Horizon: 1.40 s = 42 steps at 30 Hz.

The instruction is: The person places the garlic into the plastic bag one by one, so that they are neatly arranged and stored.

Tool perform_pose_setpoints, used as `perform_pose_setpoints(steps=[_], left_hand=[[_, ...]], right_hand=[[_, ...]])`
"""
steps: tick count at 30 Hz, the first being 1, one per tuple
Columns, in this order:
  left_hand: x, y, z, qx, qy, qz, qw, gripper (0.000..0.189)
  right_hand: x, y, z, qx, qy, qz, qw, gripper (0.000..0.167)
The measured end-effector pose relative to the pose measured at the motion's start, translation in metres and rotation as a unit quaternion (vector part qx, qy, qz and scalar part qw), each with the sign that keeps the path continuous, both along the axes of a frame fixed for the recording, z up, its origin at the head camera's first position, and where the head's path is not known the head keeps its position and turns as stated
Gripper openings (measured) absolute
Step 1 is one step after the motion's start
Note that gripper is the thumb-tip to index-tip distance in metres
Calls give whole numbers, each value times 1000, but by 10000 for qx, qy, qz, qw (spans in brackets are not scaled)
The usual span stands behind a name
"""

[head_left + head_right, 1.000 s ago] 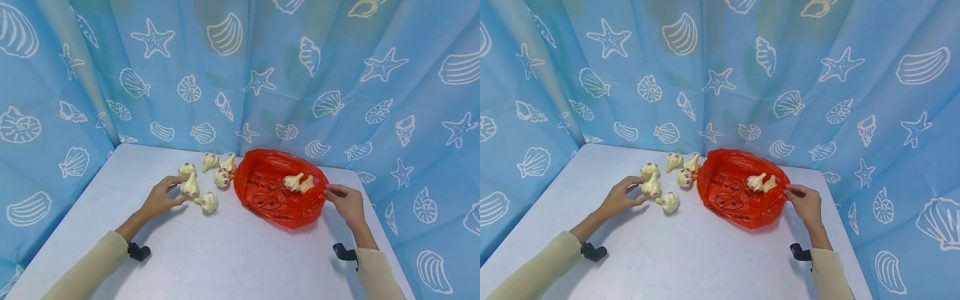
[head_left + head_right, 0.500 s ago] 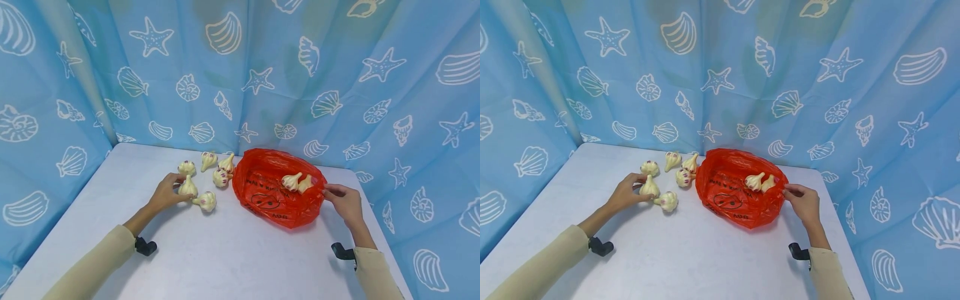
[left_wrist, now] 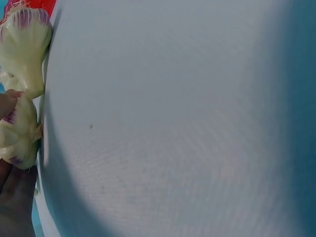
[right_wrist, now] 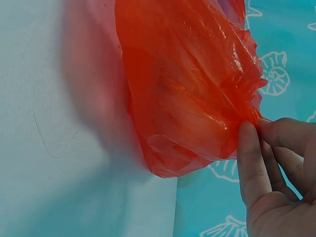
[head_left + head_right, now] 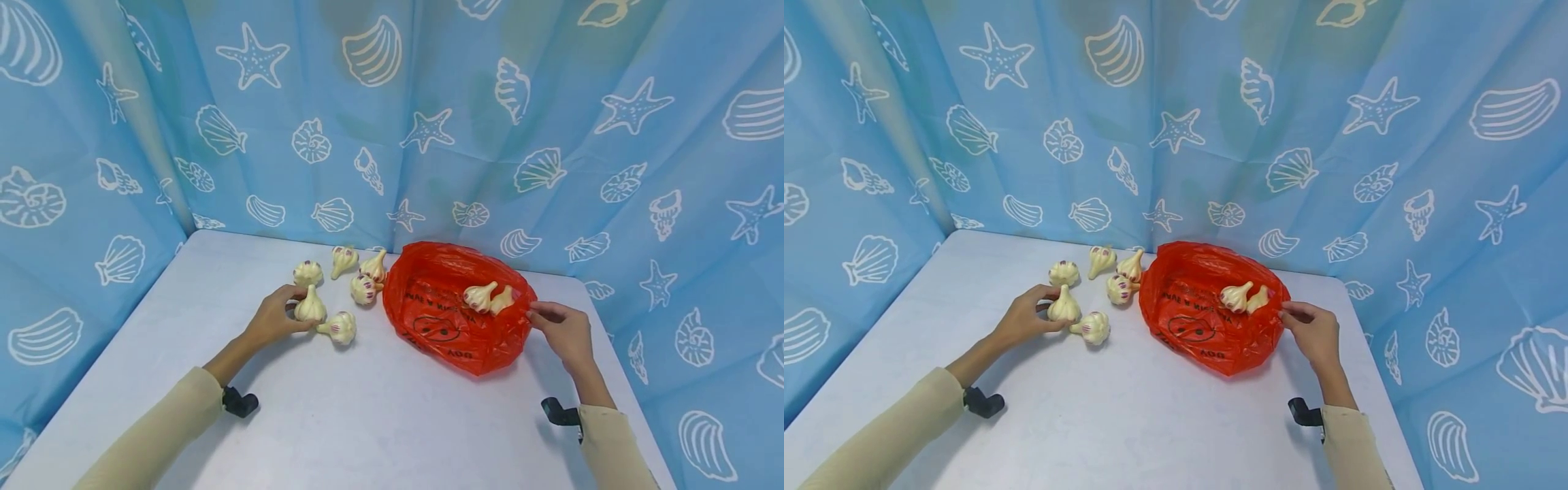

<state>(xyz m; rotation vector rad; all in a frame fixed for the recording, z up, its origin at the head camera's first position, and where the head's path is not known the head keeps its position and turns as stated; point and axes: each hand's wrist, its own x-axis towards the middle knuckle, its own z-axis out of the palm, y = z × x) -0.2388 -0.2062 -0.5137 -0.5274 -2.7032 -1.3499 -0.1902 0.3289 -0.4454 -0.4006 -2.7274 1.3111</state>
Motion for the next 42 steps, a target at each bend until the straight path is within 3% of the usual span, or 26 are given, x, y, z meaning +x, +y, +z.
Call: perform_pose_setpoints(steps=[9,23,29,42], left_hand=[[-1,1,6,73,-136,67,9999,66],[-13,11,27,453,316,124,9984,59],[-26,29,36,615,444,-42,9971,59],[-47,79,58,801,325,-473,9951,61]], right_hand=[[0,3,1,-7,3,-10,10000,47],[1,6,1,-66,19,-27,10000,46],[0,7,3,-58,-9,-16,10000,45],[-1,8,4,-80,-7,-36,10000,45]])
